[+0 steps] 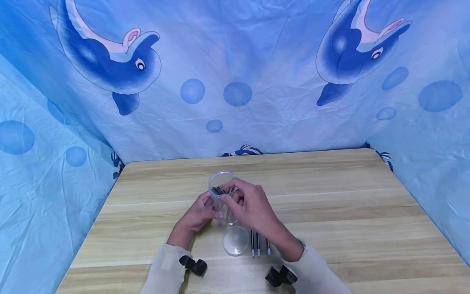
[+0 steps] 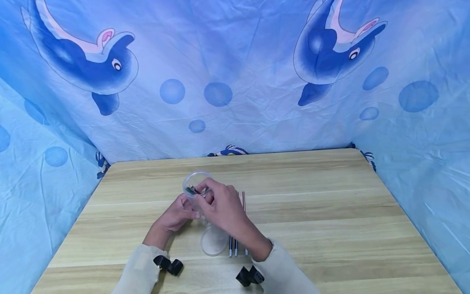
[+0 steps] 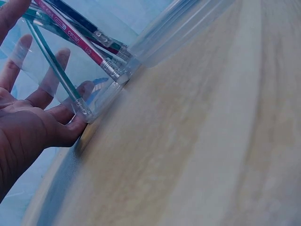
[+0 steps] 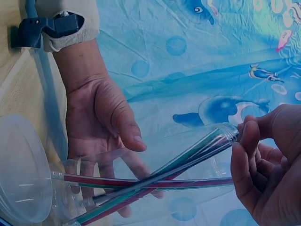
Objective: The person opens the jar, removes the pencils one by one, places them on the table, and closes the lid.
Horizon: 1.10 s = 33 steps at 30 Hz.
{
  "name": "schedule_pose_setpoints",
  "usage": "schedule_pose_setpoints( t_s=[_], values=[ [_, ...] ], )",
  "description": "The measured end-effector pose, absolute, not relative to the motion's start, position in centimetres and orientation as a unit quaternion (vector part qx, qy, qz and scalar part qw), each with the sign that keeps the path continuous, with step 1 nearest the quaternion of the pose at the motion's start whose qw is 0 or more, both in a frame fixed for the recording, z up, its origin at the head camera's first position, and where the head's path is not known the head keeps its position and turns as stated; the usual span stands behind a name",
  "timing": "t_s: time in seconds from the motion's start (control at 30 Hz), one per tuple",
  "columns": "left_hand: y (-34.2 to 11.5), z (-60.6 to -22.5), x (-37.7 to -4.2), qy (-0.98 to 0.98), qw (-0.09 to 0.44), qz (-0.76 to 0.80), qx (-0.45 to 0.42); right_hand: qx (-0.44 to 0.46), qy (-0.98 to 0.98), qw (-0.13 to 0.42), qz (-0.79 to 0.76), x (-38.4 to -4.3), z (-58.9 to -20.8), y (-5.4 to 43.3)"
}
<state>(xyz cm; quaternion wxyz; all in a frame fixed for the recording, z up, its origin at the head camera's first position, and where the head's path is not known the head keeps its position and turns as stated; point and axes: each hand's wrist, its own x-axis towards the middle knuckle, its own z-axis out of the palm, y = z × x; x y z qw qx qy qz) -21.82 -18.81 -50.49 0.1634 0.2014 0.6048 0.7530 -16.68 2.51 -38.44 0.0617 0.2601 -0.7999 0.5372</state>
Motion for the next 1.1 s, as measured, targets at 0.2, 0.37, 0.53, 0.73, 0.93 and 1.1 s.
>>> schedule_pose_setpoints(
  t_s=[0.2, 0.37, 0.53, 0.73, 0.93, 1.1],
  values=[
    [-18.7, -50.4, -21.9, 0.603, 0.16, 0.755, 0.202, 0.262, -0.802, 0.077, 0.532, -16.8, -38.2, 2.7],
    [-18.7, -50.5, -21.9, 0.603, 0.157, 0.754, 0.208, 0.265, -0.789, 0.102, 0.545, -17.0, -38.0, 3.1],
    [-18.7, -50.6, -22.0, 0.603, 0.157, 0.753, 0.211, 0.252, -0.772, 0.133, 0.567, -17.2, -37.9, 3.5],
    [-18.8, -50.4, -22.1, 0.608, 0.157, 0.75, 0.207, 0.245, -0.74, 0.178, 0.601, -17.3, -37.5, 3.8],
    [-18.7, -50.4, -22.1, 0.602, 0.158, 0.754, 0.209, 0.242, -0.699, 0.197, 0.643, -17.4, -37.1, 4.3],
    [-18.8, -50.4, -22.1, 0.605, 0.162, 0.752, 0.204, 0.265, -0.637, 0.209, 0.693, -17.7, -36.7, 5.0]
  ],
)
